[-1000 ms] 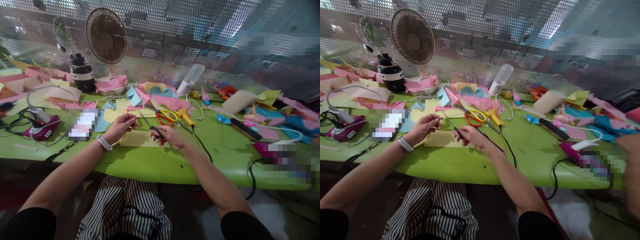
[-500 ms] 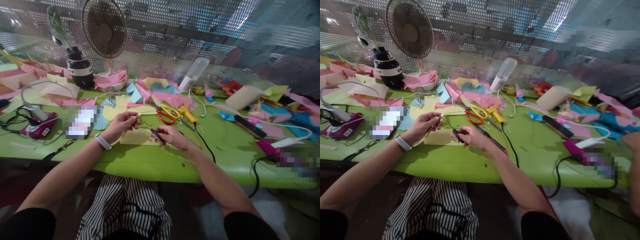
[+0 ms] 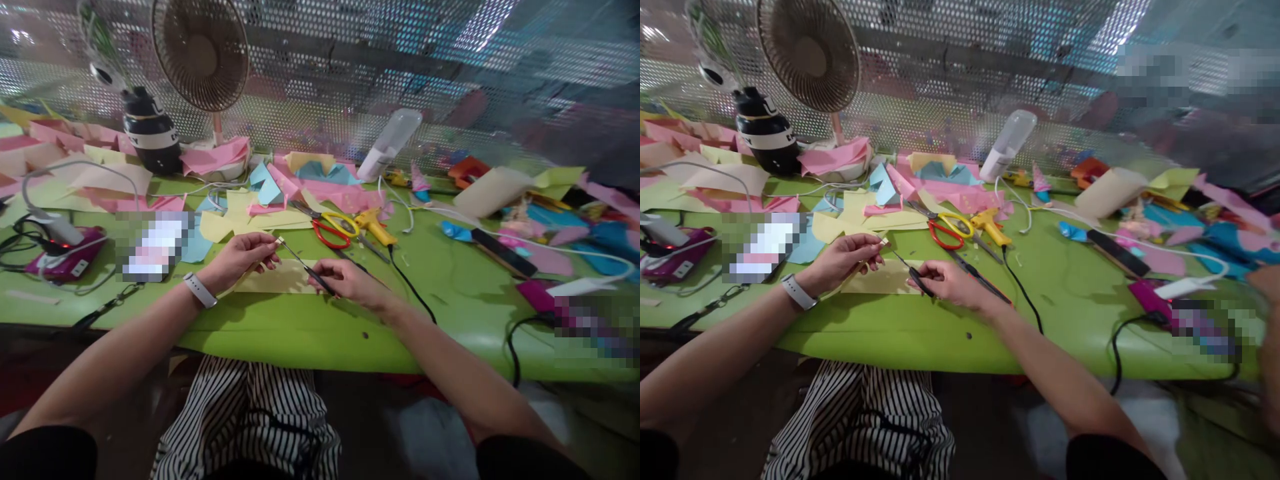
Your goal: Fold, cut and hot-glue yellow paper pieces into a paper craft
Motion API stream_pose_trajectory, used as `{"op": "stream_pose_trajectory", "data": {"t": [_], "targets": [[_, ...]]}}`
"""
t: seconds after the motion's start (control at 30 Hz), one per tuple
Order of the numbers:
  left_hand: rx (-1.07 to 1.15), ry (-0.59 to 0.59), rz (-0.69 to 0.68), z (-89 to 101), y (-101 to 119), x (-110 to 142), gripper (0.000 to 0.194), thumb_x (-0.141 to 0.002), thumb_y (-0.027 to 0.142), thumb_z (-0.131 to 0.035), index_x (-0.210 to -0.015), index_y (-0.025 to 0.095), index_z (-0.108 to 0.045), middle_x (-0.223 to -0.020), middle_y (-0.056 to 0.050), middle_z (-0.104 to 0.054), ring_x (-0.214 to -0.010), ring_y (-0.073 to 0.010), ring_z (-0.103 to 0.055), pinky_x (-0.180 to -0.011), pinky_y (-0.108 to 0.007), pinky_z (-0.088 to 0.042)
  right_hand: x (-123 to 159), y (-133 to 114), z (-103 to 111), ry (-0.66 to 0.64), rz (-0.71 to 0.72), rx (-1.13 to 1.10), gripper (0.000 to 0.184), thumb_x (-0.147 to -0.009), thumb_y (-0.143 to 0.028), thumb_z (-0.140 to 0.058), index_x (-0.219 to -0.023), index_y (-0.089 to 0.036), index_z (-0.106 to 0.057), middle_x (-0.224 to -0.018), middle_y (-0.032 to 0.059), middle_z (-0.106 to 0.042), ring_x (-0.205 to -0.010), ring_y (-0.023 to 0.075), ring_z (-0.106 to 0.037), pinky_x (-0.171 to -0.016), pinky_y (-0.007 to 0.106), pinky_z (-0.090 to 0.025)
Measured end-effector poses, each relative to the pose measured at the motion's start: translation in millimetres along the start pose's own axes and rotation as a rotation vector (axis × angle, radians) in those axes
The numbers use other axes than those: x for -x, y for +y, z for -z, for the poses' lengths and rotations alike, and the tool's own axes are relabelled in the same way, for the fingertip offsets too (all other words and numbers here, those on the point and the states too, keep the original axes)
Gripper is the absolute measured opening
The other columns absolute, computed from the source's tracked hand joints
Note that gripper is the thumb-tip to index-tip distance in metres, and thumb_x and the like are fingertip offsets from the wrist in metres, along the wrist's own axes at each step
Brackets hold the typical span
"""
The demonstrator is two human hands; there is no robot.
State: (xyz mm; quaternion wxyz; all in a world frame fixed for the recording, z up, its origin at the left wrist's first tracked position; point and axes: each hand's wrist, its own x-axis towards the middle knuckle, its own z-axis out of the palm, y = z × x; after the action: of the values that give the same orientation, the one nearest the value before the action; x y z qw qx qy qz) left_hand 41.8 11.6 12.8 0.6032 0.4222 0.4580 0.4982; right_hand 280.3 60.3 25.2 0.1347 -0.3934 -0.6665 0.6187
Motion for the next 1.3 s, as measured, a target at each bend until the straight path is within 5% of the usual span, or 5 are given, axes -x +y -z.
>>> {"op": "stream_pose_trajectory", "data": {"t": [0.93,1.3], "targets": [[-0.070,0.022,0.014,-5.6,5.3,4.1,0.020,-0.084,0.030,-0.077,-0.091,0.014,-0.067,-0.073,-0.002,-0.073,-0.056,-0.0068,-0.062,-0.054,-0.018,-0.049,3.8,6.0,-0.8,-0.014,-0.007,-0.015,0.046,-0.061,-0.054,-0.086,-0.075,-0.017,-0.062,-0.067,-0.0027,-0.057,-0.063,0.0109,-0.051,-0.059,0.026,-0.039],[-0.009,-0.001,0.119,-4.1,5.7,4.1,0.018,-0.087,0.028,-0.074,-0.097,0.013,-0.071,-0.089,-0.008,-0.078,-0.068,-0.0108,-0.070,-0.066,-0.023,-0.057,2.7,8.3,0.5,0.029,-0.008,-0.052,0.049,-0.057,-0.057,-0.088,-0.071,-0.017,-0.062,-0.066,-0.0021,-0.059,-0.062,0.0102,-0.052,-0.059,0.026,-0.041]]}}
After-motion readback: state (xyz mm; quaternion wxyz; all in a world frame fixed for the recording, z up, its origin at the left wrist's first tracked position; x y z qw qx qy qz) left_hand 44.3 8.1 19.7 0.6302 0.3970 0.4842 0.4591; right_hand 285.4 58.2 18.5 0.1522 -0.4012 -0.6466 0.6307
